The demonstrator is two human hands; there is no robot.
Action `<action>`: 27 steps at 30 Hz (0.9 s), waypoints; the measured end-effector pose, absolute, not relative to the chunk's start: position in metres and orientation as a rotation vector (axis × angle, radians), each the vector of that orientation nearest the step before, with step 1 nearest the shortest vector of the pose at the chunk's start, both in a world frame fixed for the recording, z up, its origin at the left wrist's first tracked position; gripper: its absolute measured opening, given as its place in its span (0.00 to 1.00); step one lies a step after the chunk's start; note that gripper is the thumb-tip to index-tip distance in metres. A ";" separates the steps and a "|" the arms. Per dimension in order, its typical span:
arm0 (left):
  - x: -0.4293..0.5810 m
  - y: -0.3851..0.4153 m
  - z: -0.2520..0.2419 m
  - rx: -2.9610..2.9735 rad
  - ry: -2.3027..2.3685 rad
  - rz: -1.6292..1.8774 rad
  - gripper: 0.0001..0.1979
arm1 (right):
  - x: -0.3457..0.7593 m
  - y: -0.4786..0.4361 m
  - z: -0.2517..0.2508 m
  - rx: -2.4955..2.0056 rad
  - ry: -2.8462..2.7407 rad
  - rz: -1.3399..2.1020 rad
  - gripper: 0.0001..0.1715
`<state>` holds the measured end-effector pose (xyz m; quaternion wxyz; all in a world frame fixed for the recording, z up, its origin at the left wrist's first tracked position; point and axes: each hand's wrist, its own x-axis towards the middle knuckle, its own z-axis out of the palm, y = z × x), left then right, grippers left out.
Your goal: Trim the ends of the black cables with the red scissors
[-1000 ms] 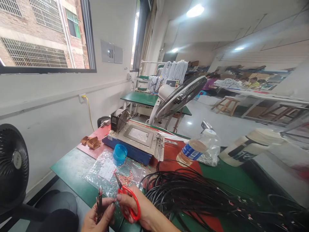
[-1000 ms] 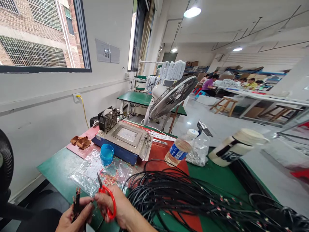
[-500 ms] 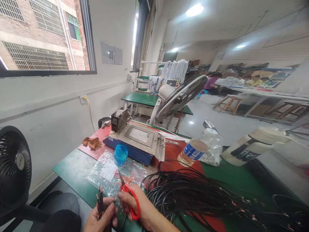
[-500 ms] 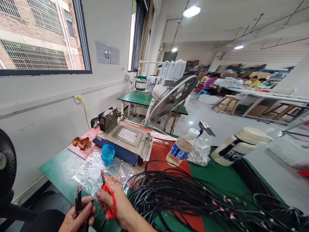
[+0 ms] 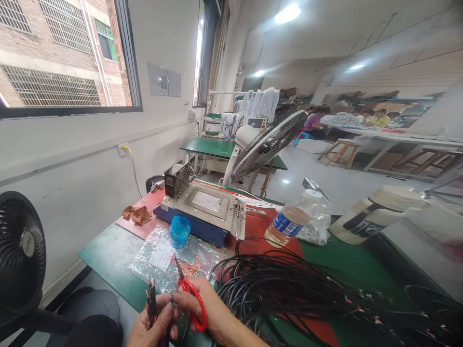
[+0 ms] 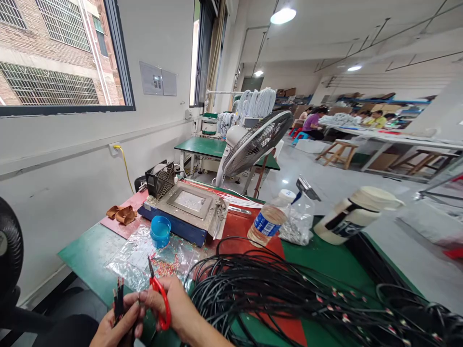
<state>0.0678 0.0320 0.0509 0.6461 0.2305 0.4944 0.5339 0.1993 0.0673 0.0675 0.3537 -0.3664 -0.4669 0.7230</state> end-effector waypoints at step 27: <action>0.066 0.031 0.048 0.392 1.056 1.237 0.18 | 0.201 0.069 0.059 -1.013 -1.268 1.810 0.29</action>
